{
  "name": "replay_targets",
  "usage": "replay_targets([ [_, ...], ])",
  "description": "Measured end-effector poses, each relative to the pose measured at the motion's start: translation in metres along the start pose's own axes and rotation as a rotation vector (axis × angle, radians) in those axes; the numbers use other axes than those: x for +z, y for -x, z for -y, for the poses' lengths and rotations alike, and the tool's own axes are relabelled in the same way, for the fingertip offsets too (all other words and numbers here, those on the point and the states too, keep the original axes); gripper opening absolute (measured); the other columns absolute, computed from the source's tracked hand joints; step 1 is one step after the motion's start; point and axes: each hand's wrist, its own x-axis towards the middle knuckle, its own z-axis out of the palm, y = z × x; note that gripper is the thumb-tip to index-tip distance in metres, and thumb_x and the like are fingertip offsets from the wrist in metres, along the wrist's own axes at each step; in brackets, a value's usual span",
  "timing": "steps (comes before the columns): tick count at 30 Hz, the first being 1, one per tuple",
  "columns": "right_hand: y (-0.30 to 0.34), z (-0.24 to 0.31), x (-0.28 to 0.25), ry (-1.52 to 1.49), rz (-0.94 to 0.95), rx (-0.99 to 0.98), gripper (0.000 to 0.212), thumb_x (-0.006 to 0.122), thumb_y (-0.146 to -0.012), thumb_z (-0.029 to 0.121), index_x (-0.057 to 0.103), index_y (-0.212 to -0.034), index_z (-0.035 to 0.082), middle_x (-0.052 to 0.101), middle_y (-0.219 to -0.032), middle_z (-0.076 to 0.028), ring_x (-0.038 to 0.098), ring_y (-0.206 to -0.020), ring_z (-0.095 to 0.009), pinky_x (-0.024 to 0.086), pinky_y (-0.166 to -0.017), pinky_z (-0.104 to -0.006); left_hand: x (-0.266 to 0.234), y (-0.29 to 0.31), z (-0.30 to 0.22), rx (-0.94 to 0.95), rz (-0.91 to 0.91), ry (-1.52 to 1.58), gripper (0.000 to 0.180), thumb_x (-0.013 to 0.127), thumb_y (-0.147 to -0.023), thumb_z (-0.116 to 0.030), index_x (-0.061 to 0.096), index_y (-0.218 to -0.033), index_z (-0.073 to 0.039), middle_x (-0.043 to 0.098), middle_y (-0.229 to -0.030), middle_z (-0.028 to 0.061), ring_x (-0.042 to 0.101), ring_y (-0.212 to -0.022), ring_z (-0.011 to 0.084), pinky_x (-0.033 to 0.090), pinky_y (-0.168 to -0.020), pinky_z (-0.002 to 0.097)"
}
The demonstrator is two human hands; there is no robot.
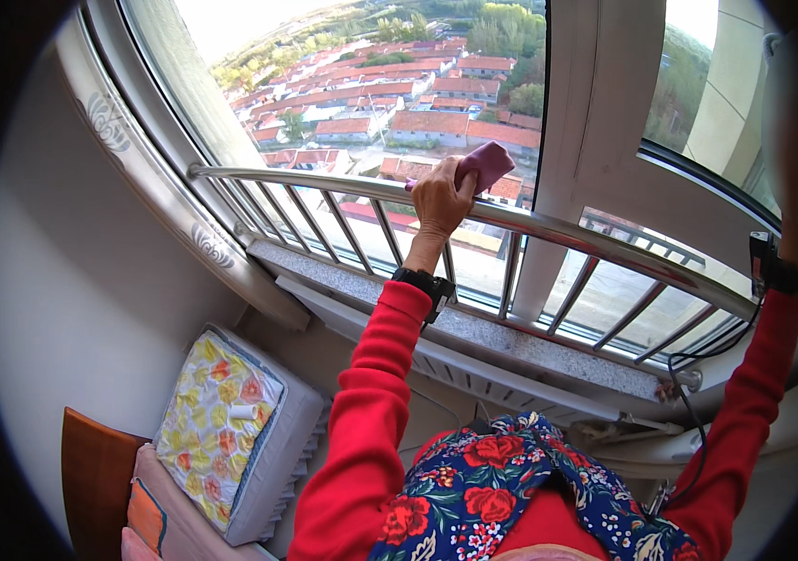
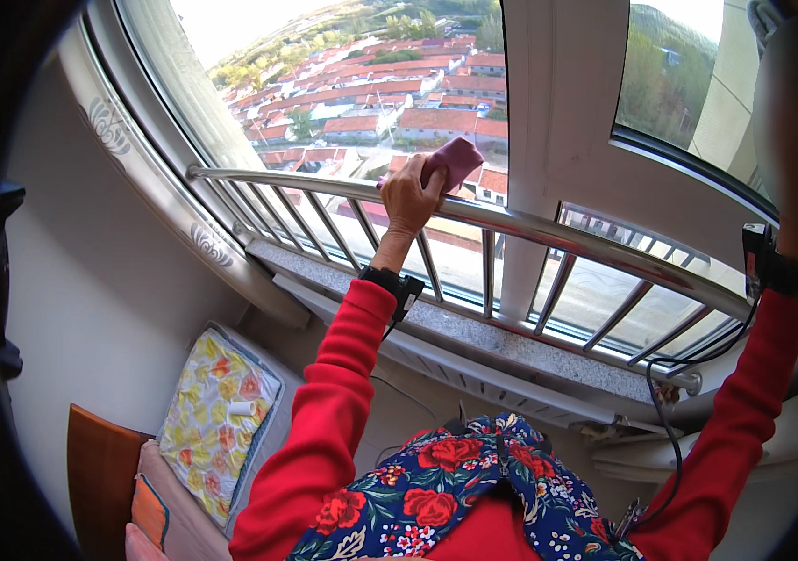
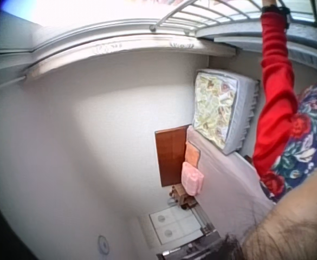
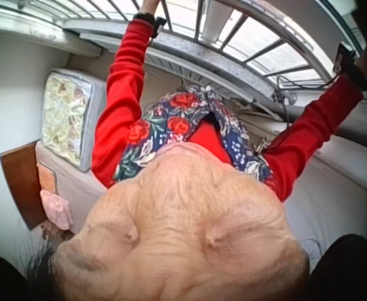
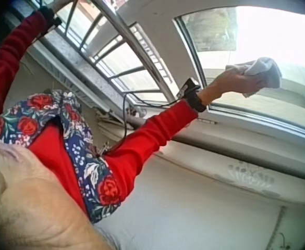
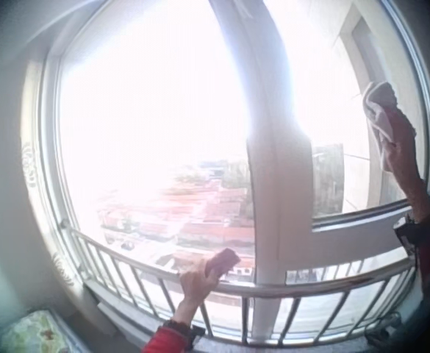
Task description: The person wipes a curved metal balcony railing using two cloths, one in each hand, moving along the length of the railing and around its curve. The person alternates between wiping the top and sides of the railing while maintaining a steady pace.
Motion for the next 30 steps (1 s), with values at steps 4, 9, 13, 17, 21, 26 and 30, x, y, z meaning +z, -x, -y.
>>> replay_targets([
  [4, 0.017, 0.01, 0.01, 0.072, 0.015, -0.085, 0.038, 0.062, -0.095, 0.028, 0.058, -0.127, 0.009, 0.066, -0.109, -0.013, 0.066, -0.092, -0.023, 0.055, -0.083, -0.0364, 0.002, 0.0, 0.0, -0.025, 0.015, 0.0, 0.025, 0.063, -0.087, -0.035, 0.065, -0.094, -0.011, 0.069, -0.076, 0.0099, 0.067, -0.068, 0.0298, 0.05, -0.064, 0.041],
  [9, 0.055, 0.074, 0.003, -0.049, 0.313, -0.08, 0.054, 0.072, -0.083, 0.006, 0.058, -0.132, 0.021, 0.061, -0.121, -0.007, 0.063, -0.11, -0.027, 0.052, -0.096, -0.0398, 0.002, 0.0, 0.0, -0.016, 0.005, -0.008, 0.026, 0.063, -0.087, -0.035, 0.066, -0.095, -0.01, 0.07, -0.077, 0.0114, 0.068, -0.069, 0.0309, 0.051, -0.065, 0.0415],
  [13, 0.075, 0.123, -0.018, -0.241, 0.501, -0.066, 0.063, 0.067, -0.069, -0.011, 0.064, -0.125, 0.018, 0.058, -0.111, -0.005, 0.058, -0.107, -0.027, 0.052, -0.091, -0.0402, 0.002, 0.001, -0.002, -0.037, 0.003, 0.013, 0.023, 0.063, -0.086, -0.031, 0.064, -0.09, -0.009, 0.068, -0.081, 0.0107, 0.066, -0.072, 0.0328, 0.051, -0.065, 0.0428],
  [17, 0.072, 0.136, -0.028, -0.28, 0.582, -0.033, 0.058, 0.067, -0.068, -0.014, 0.068, -0.118, 0.015, 0.059, -0.109, -0.005, 0.059, -0.106, -0.027, 0.053, -0.089, -0.0376, 0.002, -0.001, -0.003, -0.031, 0.002, 0.014, 0.022, 0.063, -0.086, -0.03, 0.065, -0.09, -0.008, 0.068, -0.082, 0.0107, 0.067, -0.073, 0.0326, 0.051, -0.066, 0.0422],
  [21, 0.068, 0.132, -0.03, -0.34, 0.625, -0.043, 0.054, 0.068, -0.069, -0.014, 0.069, -0.115, 0.013, 0.061, -0.108, -0.006, 0.062, -0.105, -0.027, 0.054, -0.09, -0.0369, 0.001, 0.0, 0.0, -0.003, -0.035, 0.029, 0.021, 0.064, -0.086, -0.029, 0.064, -0.089, -0.008, 0.068, -0.082, 0.0113, 0.066, -0.072, 0.0328, 0.051, -0.066, 0.0426],
  [26, 0.045, 0.108, -0.019, -0.424, 0.504, 0.187, 0.043, 0.07, -0.081, -0.005, 0.067, -0.119, 0.014, 0.064, -0.115, -0.008, 0.065, -0.106, -0.029, 0.054, -0.093, -0.0377, 0.005, 0.001, 0.001, 0.033, -0.076, 0.033, 0.022, 0.063, -0.086, -0.03, 0.066, -0.092, -0.009, 0.068, -0.082, 0.0114, 0.066, -0.072, 0.0331, 0.051, -0.066, 0.0428],
  [30, -0.017, 0.099, -0.017, -0.308, 0.188, 0.136, 0.033, 0.064, -0.094, 0.016, 0.059, -0.127, 0.015, 0.063, -0.124, -0.011, 0.066, -0.107, -0.031, 0.054, -0.092, -0.0391, 0.006, 0.002, 0.002, 0.014, -0.062, 0.002, 0.023, 0.063, -0.086, -0.03, 0.068, -0.097, -0.01, 0.071, -0.083, 0.0112, 0.068, -0.071, 0.0306, 0.052, -0.065, 0.0399],
])
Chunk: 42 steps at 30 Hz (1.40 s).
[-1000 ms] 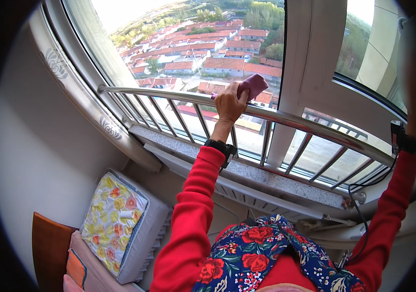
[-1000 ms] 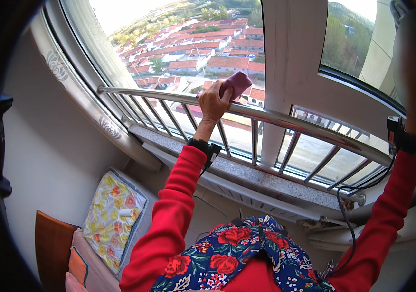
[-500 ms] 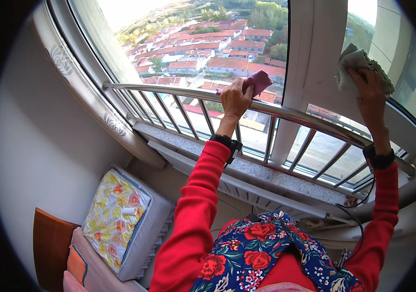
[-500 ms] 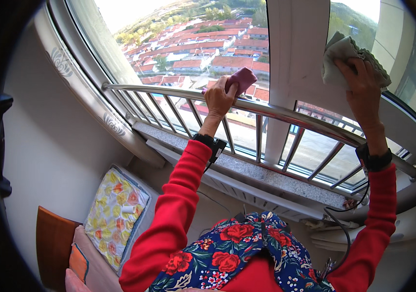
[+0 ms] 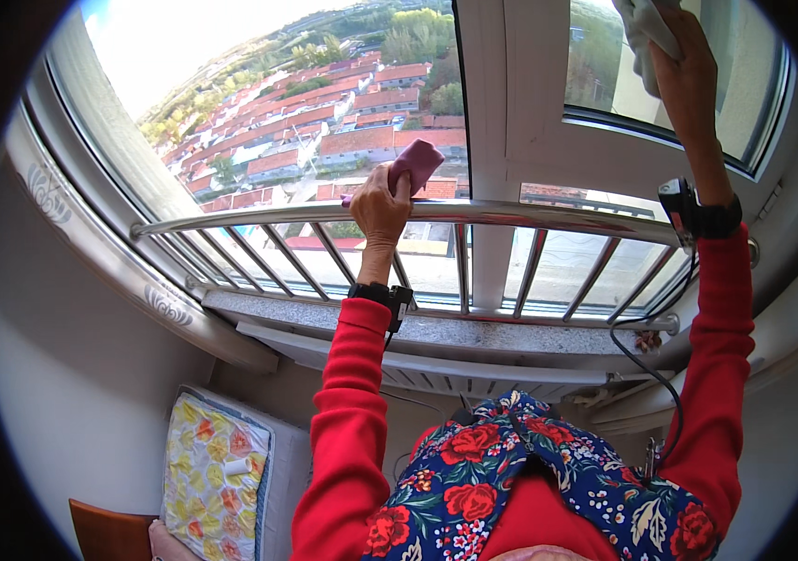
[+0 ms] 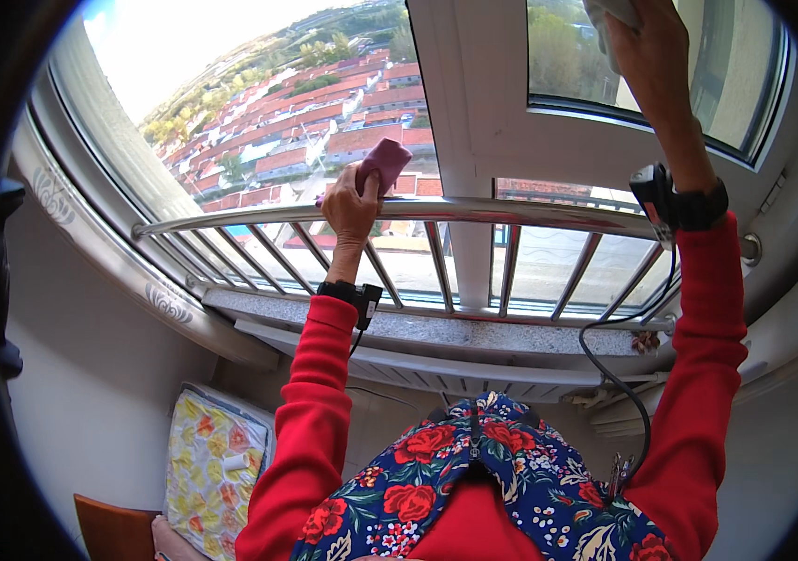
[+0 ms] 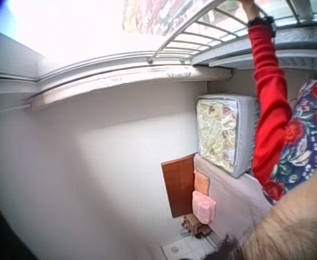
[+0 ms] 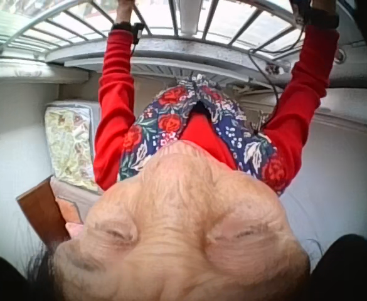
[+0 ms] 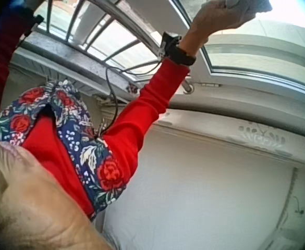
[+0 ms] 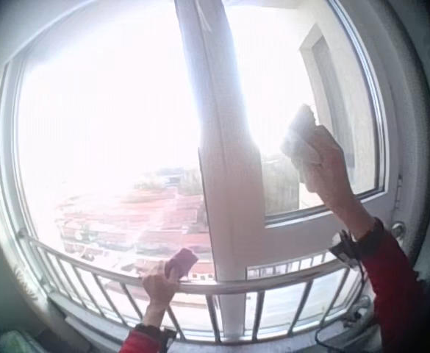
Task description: The person wipes a curved metal balcony railing using two cloths, one in each hand, moving along the length of the railing and around its curve. The person alternates between wiping the top and sides of the railing while maintaining a steady pace.
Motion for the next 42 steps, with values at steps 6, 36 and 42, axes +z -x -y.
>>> replay_targets([
  [6, -0.032, 0.093, 0.045, -0.499, 0.273, 0.142, 0.028, 0.059, -0.089, 0.01, 0.064, -0.116, 0.007, 0.064, -0.108, -0.014, 0.062, -0.099, -0.027, 0.048, -0.085, -0.0354, -0.001, 0.0, 0.003, 0.043, 0.0, -0.005, 0.026, 0.062, -0.089, -0.032, 0.067, -0.098, -0.009, 0.071, -0.086, 0.0105, 0.068, -0.072, 0.0306, 0.053, -0.066, 0.0388],
  [36, 0.206, -0.059, -0.099, 0.496, 0.662, 0.013, 0.037, 0.077, -0.074, 0.008, 0.074, -0.108, 0.025, 0.064, -0.107, -0.005, 0.061, -0.11, -0.026, 0.051, -0.094, -0.0443, 0.005, 0.002, 0.018, 0.036, 0.071, -0.054, 0.026, 0.06, -0.092, -0.032, 0.067, -0.103, -0.011, 0.072, -0.091, 0.0109, 0.07, -0.077, 0.031, 0.053, -0.071, 0.0418],
  [42, 0.24, -0.131, -0.153, 0.831, 0.64, 0.351, 0.043, 0.068, -0.079, -0.004, 0.073, -0.112, 0.024, 0.066, -0.111, -0.012, 0.062, -0.108, -0.034, 0.052, -0.091, -0.0443, 0.007, 0.003, 0.023, 0.025, 0.091, -0.056, 0.027, 0.059, -0.093, -0.035, 0.067, -0.106, -0.012, 0.073, -0.093, 0.0101, 0.07, -0.08, 0.0301, 0.053, -0.073, 0.0424],
])
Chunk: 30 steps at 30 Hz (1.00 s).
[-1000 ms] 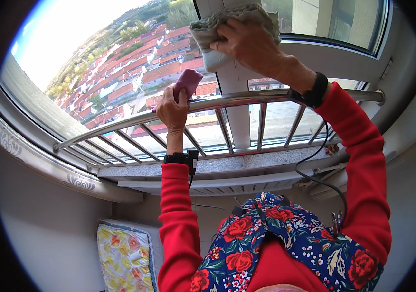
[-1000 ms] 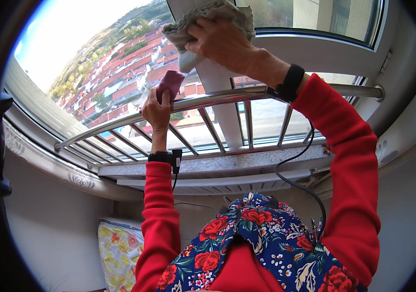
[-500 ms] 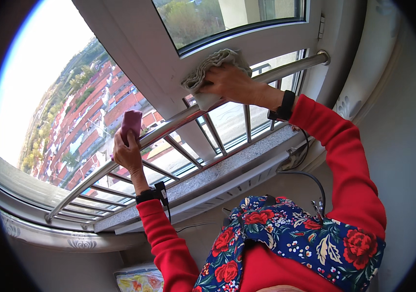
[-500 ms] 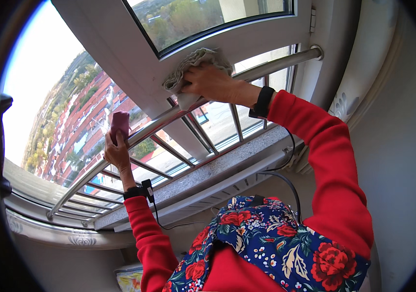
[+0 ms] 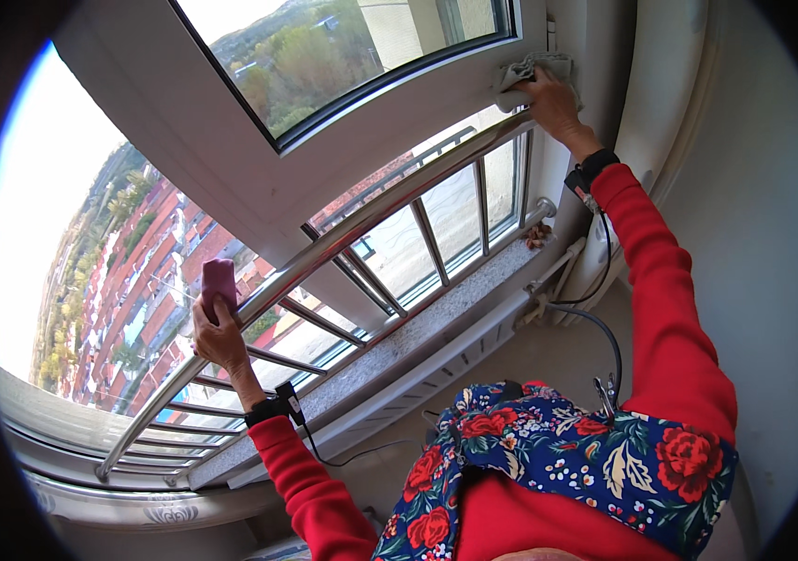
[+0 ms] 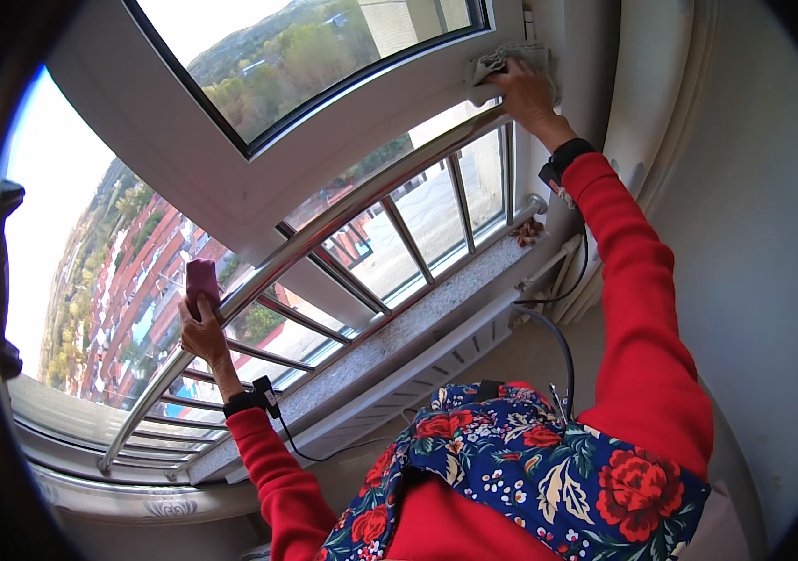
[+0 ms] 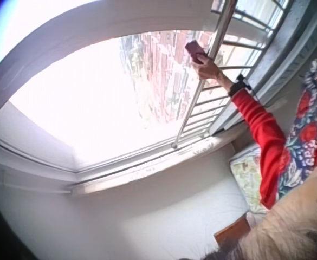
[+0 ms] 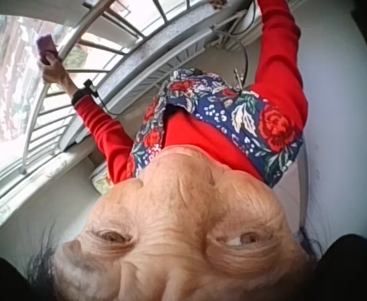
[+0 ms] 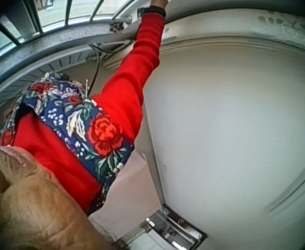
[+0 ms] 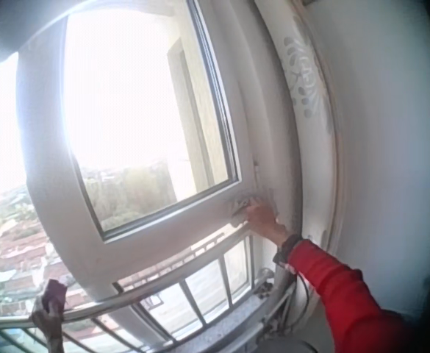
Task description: The person wipes a curved metal balcony railing using two cloths, one in each hand, moving along the length of the railing and around its curve. The person alternates between wiping the top and sides of the railing while maintaining a steady pace.
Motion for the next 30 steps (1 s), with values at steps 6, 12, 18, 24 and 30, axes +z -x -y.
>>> replay_targets([
  [6, 0.015, -0.057, 0.014, -0.34, -0.134, 0.467, 0.029, 0.067, -0.083, 0.009, 0.07, -0.111, 0.01, 0.064, -0.115, -0.02, 0.061, -0.105, -0.042, 0.051, -0.089, -0.0441, -0.002, -0.001, -0.003, -0.053, 0.041, -0.015, 0.027, 0.059, -0.093, -0.035, 0.067, -0.105, -0.012, 0.073, -0.093, 0.0101, 0.07, -0.08, 0.0301, 0.053, -0.072, 0.0422],
  [12, 0.021, -0.097, 0.063, -0.366, -0.006, 0.538, 0.046, 0.065, -0.087, 0.04, 0.066, -0.107, -0.001, 0.067, -0.101, -0.027, 0.064, -0.095, -0.045, 0.05, -0.082, -0.0481, -0.003, 0.001, -0.011, -0.035, -0.047, -0.008, 0.025, 0.063, -0.087, -0.032, 0.069, -0.102, -0.013, 0.072, -0.089, 0.0113, 0.07, -0.074, 0.0299, 0.053, -0.068, 0.0389],
  [18, 0.02, -0.062, 0.117, -0.244, 0.206, 0.127, 0.035, 0.065, -0.092, 0.02, 0.063, -0.119, -0.002, 0.066, -0.111, -0.023, 0.066, -0.102, -0.035, 0.051, -0.086, -0.0418, -0.007, -0.002, -0.019, -0.02, -0.064, 0.103, 0.024, 0.063, -0.086, -0.033, 0.067, -0.093, -0.01, 0.069, -0.078, 0.009, 0.067, -0.069, 0.0272, 0.051, -0.064, 0.0393],
  [24, 0.025, 0.103, 0.034, -0.37, 0.146, -0.279, 0.041, 0.065, -0.088, 0.005, 0.06, -0.129, 0.007, 0.065, -0.121, -0.016, 0.063, -0.108, -0.033, 0.047, -0.096, -0.0411, -0.011, -0.004, -0.023, -0.02, -0.086, 0.123, 0.022, 0.064, -0.084, -0.028, 0.066, -0.088, -0.007, 0.068, -0.08, 0.0104, 0.066, -0.07, 0.0314, 0.049, -0.065, 0.0418],
  [30, 0.021, 0.294, -0.073, -0.911, 0.139, -0.547, 0.042, 0.069, -0.082, 0.0, 0.061, -0.123, 0.006, 0.065, -0.117, -0.018, 0.063, -0.107, -0.037, 0.048, -0.094, -0.0401, -0.013, -0.004, -0.019, 0.004, -0.101, 0.125, 0.021, 0.064, -0.083, -0.028, 0.065, -0.089, -0.008, 0.068, -0.08, 0.0104, 0.065, -0.069, 0.0312, 0.05, -0.066, 0.0428],
])
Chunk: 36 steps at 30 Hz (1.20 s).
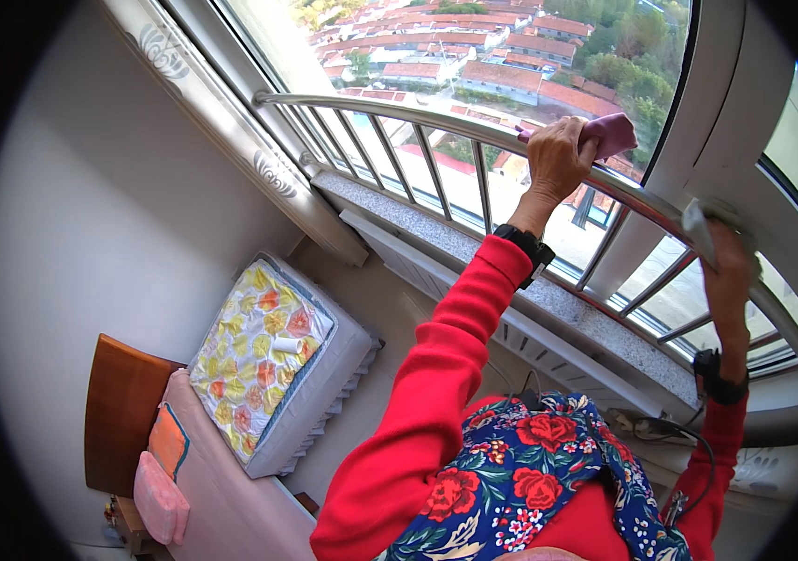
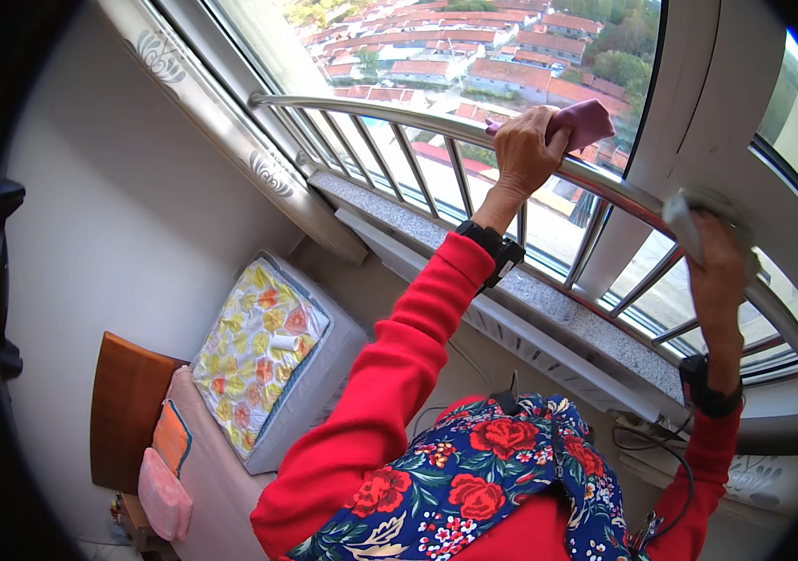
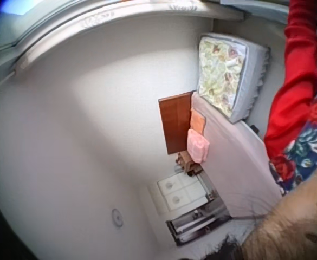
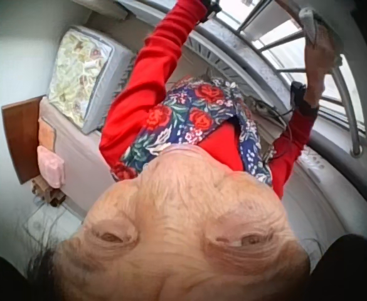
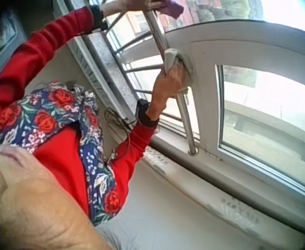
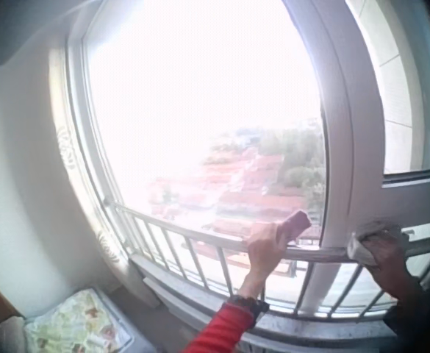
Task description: The person wipes a curved metal balcony railing using two cloths, one in each hand, moving along the length of the railing and around its curve. The person alternates between wiping the top and sides of the railing while maintaining a steady pace.
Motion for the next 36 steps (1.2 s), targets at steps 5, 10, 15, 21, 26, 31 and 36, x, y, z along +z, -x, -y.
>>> replay_targets([
  [5, -0.048, 0.069, 0.047, 0.164, 0.098, -0.037, 0.055, 0.078, -0.081, 0.021, 0.061, -0.132, 0.017, 0.062, -0.124, -0.012, 0.058, -0.113, -0.029, 0.046, -0.1, -0.043, 0.0, 0.0, -0.003, -0.007, 0.025, 0.002, 0.024, 0.063, -0.085, -0.031, 0.065, -0.091, -0.008, 0.068, -0.081, 0.0103, 0.066, -0.072, 0.0309, 0.05, -0.067, 0.0437],
  [10, -0.05, 0.083, 0.063, 0.239, -0.01, -0.103, 0.061, 0.082, -0.076, 0.021, 0.06, -0.133, 0.017, 0.063, -0.123, -0.013, 0.058, -0.115, -0.03, 0.045, -0.1, -0.0458, -0.001, 0.0, -0.003, -0.006, 0.029, -0.011, 0.024, 0.064, -0.086, -0.031, 0.063, -0.089, -0.007, 0.067, -0.08, 0.0108, 0.065, -0.07, 0.0313, 0.049, -0.065, 0.0421],
  [15, -0.048, 0.084, 0.066, 0.262, -0.033, -0.106, 0.061, 0.081, -0.078, 0.024, 0.059, -0.134, 0.017, 0.061, -0.123, -0.013, 0.057, -0.116, -0.03, 0.044, -0.099, -0.0455, -0.002, 0.0, -0.004, -0.007, 0.015, -0.018, 0.024, 0.064, -0.085, -0.031, 0.063, -0.088, -0.007, 0.067, -0.08, 0.011, 0.066, -0.07, 0.0316, 0.049, -0.066, 0.0424],
  [21, -0.057, 0.087, 0.061, 0.263, 0.035, -0.085, 0.063, 0.081, -0.078, 0.029, 0.057, -0.135, 0.016, 0.061, -0.116, -0.014, 0.057, -0.11, -0.029, 0.044, -0.098, -0.0434, -0.001, 0.001, -0.004, -0.028, 0.028, -0.006, 0.022, 0.063, -0.085, -0.03, 0.063, -0.09, -0.008, 0.067, -0.082, 0.0106, 0.066, -0.072, 0.032, 0.049, -0.067, 0.0434],
  [26, -0.069, 0.091, 0.06, 0.293, 0.056, -0.086, 0.066, 0.079, -0.078, 0.033, 0.055, -0.137, 0.015, 0.06, -0.111, -0.012, 0.056, -0.105, -0.027, 0.045, -0.092, -0.0422, -0.001, 0.001, -0.003, -0.04, 0.031, -0.006, 0.021, 0.062, -0.085, -0.029, 0.064, -0.091, -0.008, 0.067, -0.081, 0.0103, 0.065, -0.072, 0.0321, 0.048, -0.068, 0.0441],
  [31, -0.075, 0.093, 0.059, 0.299, 0.11, -0.065, 0.064, 0.079, -0.078, 0.035, 0.056, -0.135, 0.014, 0.06, -0.111, -0.011, 0.057, -0.105, -0.026, 0.045, -0.092, -0.0407, -0.001, 0.002, -0.004, -0.035, 0.018, 0.002, 0.021, 0.063, -0.085, -0.028, 0.064, -0.091, -0.008, 0.067, -0.081, 0.0102, 0.065, -0.072, 0.0323, 0.048, -0.068, 0.044],
  [36, -0.075, 0.095, 0.057, 0.29, 0.118, -0.046, 0.059, 0.079, -0.078, 0.036, 0.06, -0.129, 0.014, 0.061, -0.113, -0.011, 0.057, -0.106, -0.026, 0.044, -0.093, -0.0399, 0.0, 0.002, -0.005, -0.026, -0.015, 0.011, 0.021, 0.064, -0.085, -0.028, 0.064, -0.091, -0.008, 0.067, -0.081, 0.0104, 0.065, -0.072, 0.0322, 0.048, -0.068, 0.0432],
])
